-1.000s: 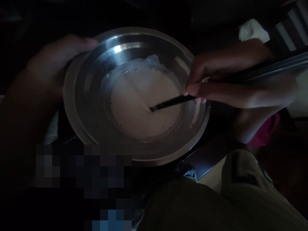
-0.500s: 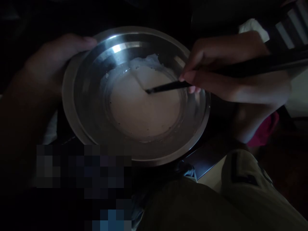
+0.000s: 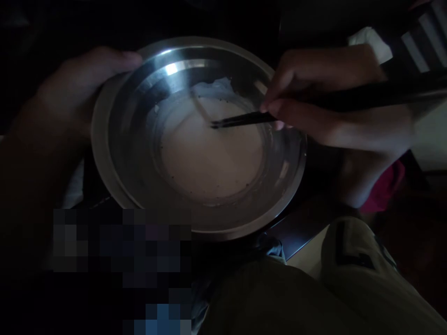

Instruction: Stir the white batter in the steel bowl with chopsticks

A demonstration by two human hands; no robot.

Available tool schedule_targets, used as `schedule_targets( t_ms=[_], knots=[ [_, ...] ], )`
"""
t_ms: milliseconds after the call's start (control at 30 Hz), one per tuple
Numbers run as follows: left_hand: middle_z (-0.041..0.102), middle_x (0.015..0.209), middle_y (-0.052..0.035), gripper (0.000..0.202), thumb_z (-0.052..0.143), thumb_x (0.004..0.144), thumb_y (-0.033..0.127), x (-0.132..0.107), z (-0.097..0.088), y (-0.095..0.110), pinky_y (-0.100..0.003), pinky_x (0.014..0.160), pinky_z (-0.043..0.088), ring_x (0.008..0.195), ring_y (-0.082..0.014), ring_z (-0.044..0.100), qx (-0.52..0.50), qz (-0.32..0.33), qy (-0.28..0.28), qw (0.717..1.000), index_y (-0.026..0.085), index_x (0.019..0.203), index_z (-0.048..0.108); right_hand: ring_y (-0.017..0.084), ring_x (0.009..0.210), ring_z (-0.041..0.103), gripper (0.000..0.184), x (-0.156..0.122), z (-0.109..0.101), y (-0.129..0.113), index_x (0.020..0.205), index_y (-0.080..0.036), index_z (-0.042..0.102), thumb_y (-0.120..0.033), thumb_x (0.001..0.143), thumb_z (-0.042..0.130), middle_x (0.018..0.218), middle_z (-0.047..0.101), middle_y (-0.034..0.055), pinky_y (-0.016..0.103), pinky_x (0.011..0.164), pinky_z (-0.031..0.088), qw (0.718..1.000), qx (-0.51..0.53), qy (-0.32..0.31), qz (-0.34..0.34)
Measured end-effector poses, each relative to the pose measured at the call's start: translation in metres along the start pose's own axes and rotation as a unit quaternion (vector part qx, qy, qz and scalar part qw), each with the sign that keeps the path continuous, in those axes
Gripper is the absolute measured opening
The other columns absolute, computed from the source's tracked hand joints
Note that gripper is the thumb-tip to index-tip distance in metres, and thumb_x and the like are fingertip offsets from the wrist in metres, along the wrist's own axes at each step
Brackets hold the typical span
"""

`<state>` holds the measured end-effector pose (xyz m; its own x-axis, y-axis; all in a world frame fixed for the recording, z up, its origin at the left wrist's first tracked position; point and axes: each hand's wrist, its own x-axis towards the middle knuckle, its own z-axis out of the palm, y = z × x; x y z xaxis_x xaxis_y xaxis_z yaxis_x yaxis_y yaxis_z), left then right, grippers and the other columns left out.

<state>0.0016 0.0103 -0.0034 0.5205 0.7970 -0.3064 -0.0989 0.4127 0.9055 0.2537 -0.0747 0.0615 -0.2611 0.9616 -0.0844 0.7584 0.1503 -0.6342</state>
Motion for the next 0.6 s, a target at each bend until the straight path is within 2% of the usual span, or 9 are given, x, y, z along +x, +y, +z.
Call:
schedule_targets(
  t_ms=[100, 167, 233, 267, 367, 467, 533, 600],
  knots=[
    [0.051, 0.06, 0.0086, 0.022, 0.036, 0.091, 0.016, 0.0, -0.001, -0.001, -0.035, 0.089, 0.045, 0.061, -0.0003, 0.059, 0.008, -0.001, -0.004, 1.0, 0.005, 0.081, 0.053, 0.009, 0.066, 0.062, 0.02, 0.001, -0.01, 0.01, 0.087, -0.028, 0.064, -0.043, 0.081, 0.051, 0.072, 0.063, -0.0044, 0.024, 0.047, 0.047, 0.989, -0.056, -0.105, -0.087],
    [0.049, 0.063, 0.0073, 0.024, 0.034, 0.091, 0.017, 0.001, -0.002, -0.001, -0.039, 0.092, 0.042, 0.085, -0.0091, 0.063, 0.018, 0.0, -0.003, 1.0, 0.003, 0.088, 0.054, 0.007, 0.066, 0.063, 0.02, 0.004, -0.005, 0.011, 0.092, -0.027, 0.062, -0.04, 0.083, 0.05, 0.075, 0.065, -0.0057, 0.02, 0.049, 0.051, 0.969, -0.05, -0.175, -0.168],
    [0.048, 0.066, 0.0054, 0.026, 0.033, 0.091, 0.018, 0.002, -0.002, -0.002, -0.044, 0.093, 0.039, 0.108, -0.0196, 0.056, 0.021, -0.001, 0.005, 1.0, 0.001, 0.091, 0.054, 0.006, 0.068, 0.064, 0.016, 0.006, 0.006, 0.007, 0.092, -0.026, 0.06, -0.036, 0.085, 0.05, 0.077, 0.066, -0.0058, 0.019, 0.052, 0.053, 0.96, -0.035, -0.183, -0.21],
    [0.048, 0.067, 0.0048, 0.026, 0.034, 0.091, 0.018, 0.002, -0.002, -0.002, -0.045, 0.094, 0.039, 0.112, -0.0222, 0.053, 0.018, 0.002, 0.012, 1.0, 0.001, 0.092, 0.054, 0.007, 0.07, 0.063, 0.014, 0.006, 0.012, 0.004, 0.091, -0.026, 0.06, -0.034, 0.085, 0.05, 0.078, 0.065, -0.0052, 0.02, 0.053, 0.053, 0.963, -0.034, -0.169, -0.208],
    [0.049, 0.065, 0.0044, 0.022, 0.036, 0.091, 0.016, 0.003, -0.001, -0.003, -0.041, 0.09, 0.045, 0.108, -0.0223, 0.056, 0.005, -0.002, 0.022, 1.0, 0.002, 0.087, 0.052, 0.009, 0.075, 0.062, 0.012, 0.006, 0.019, -0.002, 0.091, -0.026, 0.059, -0.031, 0.085, 0.05, 0.081, 0.064, -0.0027, 0.024, 0.056, 0.05, 0.982, -0.065, -0.083, -0.159],
    [0.052, 0.061, 0.0038, 0.021, 0.037, 0.09, 0.016, 0.002, -0.001, -0.003, -0.027, 0.078, 0.053, 0.095, -0.0178, 0.063, -0.005, 0.003, 0.006, 1.0, 0.005, 0.08, 0.051, 0.009, 0.077, 0.06, 0.015, 0.003, 0.007, 0.001, 0.093, -0.025, 0.06, -0.029, 0.086, 0.047, 0.085, 0.062, -0.0015, 0.024, 0.057, 0.047, 0.99, -0.087, -0.033, -0.109],
    [0.053, 0.059, 0.0043, 0.021, 0.037, 0.091, 0.015, 0.002, -0.001, -0.003, -0.021, 0.073, 0.053, 0.081, -0.0119, 0.066, -0.007, 0.012, -0.001, 1.0, 0.005, 0.078, 0.051, 0.009, 0.078, 0.061, 0.017, 0.002, -0.004, 0.007, 0.092, -0.025, 0.06, -0.032, 0.086, 0.046, 0.085, 0.061, -0.0016, 0.023, 0.056, 0.048, 0.99, -0.082, -0.067, -0.095],
    [0.053, 0.061, 0.0058, 0.02, 0.037, 0.091, 0.014, 0.002, -0.001, -0.003, -0.018, 0.071, 0.051, 0.067, -0.0049, 0.063, -0.007, 0.012, 0.007, 1.0, 0.003, 0.082, 0.052, 0.008, 0.076, 0.062, 0.019, 0.002, -0.009, 0.011, 0.091, -0.026, 0.061, -0.035, 0.087, 0.045, 0.081, 0.062, -0.0024, 0.022, 0.055, 0.05, 0.982, -0.061, -0.129, -0.119]
  ],
)
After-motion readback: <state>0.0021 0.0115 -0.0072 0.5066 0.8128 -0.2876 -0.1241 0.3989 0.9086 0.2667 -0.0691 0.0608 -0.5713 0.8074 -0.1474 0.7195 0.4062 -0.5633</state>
